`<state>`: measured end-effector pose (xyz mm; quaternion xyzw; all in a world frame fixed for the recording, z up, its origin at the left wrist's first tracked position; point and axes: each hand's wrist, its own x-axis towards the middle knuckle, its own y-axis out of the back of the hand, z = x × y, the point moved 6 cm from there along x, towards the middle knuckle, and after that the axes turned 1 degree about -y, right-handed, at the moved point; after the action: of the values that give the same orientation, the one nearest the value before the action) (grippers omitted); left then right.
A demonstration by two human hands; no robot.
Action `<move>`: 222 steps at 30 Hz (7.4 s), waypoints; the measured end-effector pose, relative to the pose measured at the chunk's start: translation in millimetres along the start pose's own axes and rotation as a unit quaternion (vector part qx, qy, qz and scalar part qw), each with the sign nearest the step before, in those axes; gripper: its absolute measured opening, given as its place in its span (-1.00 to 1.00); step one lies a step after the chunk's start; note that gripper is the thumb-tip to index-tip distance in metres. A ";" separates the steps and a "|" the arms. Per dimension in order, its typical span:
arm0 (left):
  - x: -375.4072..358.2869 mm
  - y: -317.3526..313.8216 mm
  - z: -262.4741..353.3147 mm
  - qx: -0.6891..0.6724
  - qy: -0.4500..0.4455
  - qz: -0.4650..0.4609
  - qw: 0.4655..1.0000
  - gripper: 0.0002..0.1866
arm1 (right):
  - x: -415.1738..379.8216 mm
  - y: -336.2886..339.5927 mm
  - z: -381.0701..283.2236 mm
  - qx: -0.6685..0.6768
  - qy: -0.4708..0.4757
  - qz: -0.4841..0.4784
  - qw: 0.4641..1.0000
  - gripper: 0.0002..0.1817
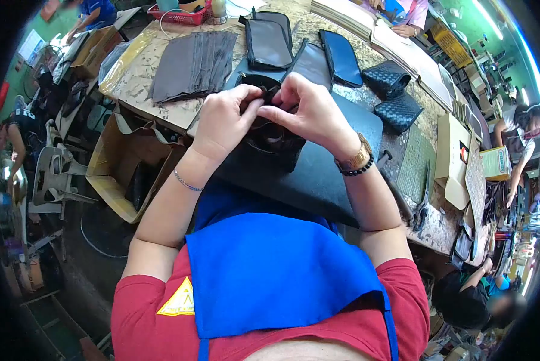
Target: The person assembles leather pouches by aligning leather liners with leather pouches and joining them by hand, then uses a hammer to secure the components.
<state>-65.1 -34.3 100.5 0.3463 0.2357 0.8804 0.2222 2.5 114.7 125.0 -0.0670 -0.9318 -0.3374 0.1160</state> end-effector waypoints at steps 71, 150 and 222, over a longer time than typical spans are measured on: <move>10.1 -17.6 -49.6 -0.148 0.100 -0.076 0.981 -0.86 | 11.6 -3.3 66.1 0.050 0.008 0.037 0.998 -0.76; 15.0 5.1 -3.0 0.006 0.084 -0.181 0.980 -0.44 | -37.5 8.8 -13.4 -0.106 0.088 0.179 0.974 -0.50; 19.8 -17.8 -64.7 -0.136 0.107 -0.147 0.974 -0.84 | -11.3 -19.1 65.3 0.052 -0.041 0.152 0.986 -0.73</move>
<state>-120.4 -26.2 58.3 0.1779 0.1844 0.8938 0.3681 -1.6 141.6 61.6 -0.2156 -0.9310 -0.2637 0.1310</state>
